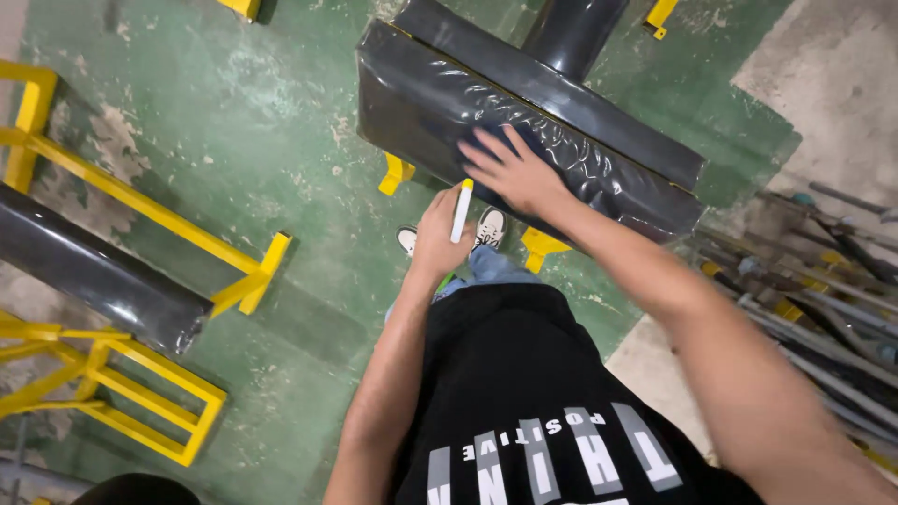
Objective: Cleaning and wiping down various gym machines and benches with a spray bottle and cloth.
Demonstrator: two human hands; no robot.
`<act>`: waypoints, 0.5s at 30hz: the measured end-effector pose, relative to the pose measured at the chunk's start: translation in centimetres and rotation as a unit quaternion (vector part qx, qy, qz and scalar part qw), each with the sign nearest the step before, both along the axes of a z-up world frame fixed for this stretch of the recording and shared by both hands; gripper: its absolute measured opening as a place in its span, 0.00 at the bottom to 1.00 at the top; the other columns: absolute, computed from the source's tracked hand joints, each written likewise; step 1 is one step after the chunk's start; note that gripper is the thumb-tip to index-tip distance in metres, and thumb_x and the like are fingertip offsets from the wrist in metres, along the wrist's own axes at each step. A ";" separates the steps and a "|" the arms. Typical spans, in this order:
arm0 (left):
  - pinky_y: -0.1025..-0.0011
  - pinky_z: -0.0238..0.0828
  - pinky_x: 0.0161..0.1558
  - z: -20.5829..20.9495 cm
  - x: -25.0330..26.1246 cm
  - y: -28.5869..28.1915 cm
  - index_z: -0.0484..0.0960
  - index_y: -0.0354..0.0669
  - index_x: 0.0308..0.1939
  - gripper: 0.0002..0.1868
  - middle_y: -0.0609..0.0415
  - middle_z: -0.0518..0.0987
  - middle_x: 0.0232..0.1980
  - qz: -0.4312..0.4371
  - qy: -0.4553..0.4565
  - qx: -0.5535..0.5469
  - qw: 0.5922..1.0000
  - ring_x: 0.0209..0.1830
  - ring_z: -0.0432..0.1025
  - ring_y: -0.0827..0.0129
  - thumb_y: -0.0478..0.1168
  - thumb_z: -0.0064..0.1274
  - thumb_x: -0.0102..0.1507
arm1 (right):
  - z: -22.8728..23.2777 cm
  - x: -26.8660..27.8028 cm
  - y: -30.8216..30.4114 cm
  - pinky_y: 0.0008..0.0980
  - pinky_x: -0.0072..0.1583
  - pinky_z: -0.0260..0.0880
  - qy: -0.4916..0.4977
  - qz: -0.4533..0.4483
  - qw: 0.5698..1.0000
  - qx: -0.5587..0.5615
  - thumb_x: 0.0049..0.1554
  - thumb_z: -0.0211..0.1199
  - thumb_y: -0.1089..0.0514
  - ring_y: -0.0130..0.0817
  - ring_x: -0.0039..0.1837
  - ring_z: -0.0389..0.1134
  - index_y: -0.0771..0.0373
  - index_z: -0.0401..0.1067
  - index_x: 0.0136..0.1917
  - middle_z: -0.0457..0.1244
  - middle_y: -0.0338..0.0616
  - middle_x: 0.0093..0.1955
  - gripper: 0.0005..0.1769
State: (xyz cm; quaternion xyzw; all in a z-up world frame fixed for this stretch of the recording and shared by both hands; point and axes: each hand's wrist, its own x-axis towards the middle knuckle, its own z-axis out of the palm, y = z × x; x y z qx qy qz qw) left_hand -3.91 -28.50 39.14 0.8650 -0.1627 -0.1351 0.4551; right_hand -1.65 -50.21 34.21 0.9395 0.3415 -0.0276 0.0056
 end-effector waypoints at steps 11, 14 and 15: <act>0.54 0.72 0.57 0.4 -0.3 2.0 0.74 0.34 0.63 0.30 0.37 0.78 0.56 0.074 0.020 0.014 0.997 0.56 0.73 0.39 0.34 0.51 0.54 | -0.1 -1.4 -1.0 0.67 0.77 0.41 0.030 -0.088 0.993 0.075 0.56 0.62 0.52 0.49 0.84 0.42 0.48 0.67 0.75 0.46 0.41 0.85 0.32; 0.54 0.73 0.57 0.2 -0.8 2.3 0.74 0.34 0.63 0.31 0.37 0.78 0.56 0.081 0.016 0.016 0.996 0.56 0.73 0.39 0.34 0.52 0.54 | -2.9 2.3 3.1 0.70 0.77 0.40 -0.017 -0.126 0.984 0.125 0.59 0.62 0.52 0.53 0.84 0.41 0.48 0.67 0.77 0.45 0.44 0.86 0.32; 0.54 0.73 0.56 0.3 -0.9 2.4 0.74 0.34 0.63 0.31 0.37 0.78 0.56 0.084 0.018 0.021 0.996 0.55 0.73 0.39 0.34 0.52 0.54 | -4.5 3.2 4.5 0.68 0.77 0.40 -0.051 -0.130 0.985 0.102 0.61 0.61 0.53 0.51 0.85 0.41 0.48 0.67 0.77 0.45 0.44 0.87 0.31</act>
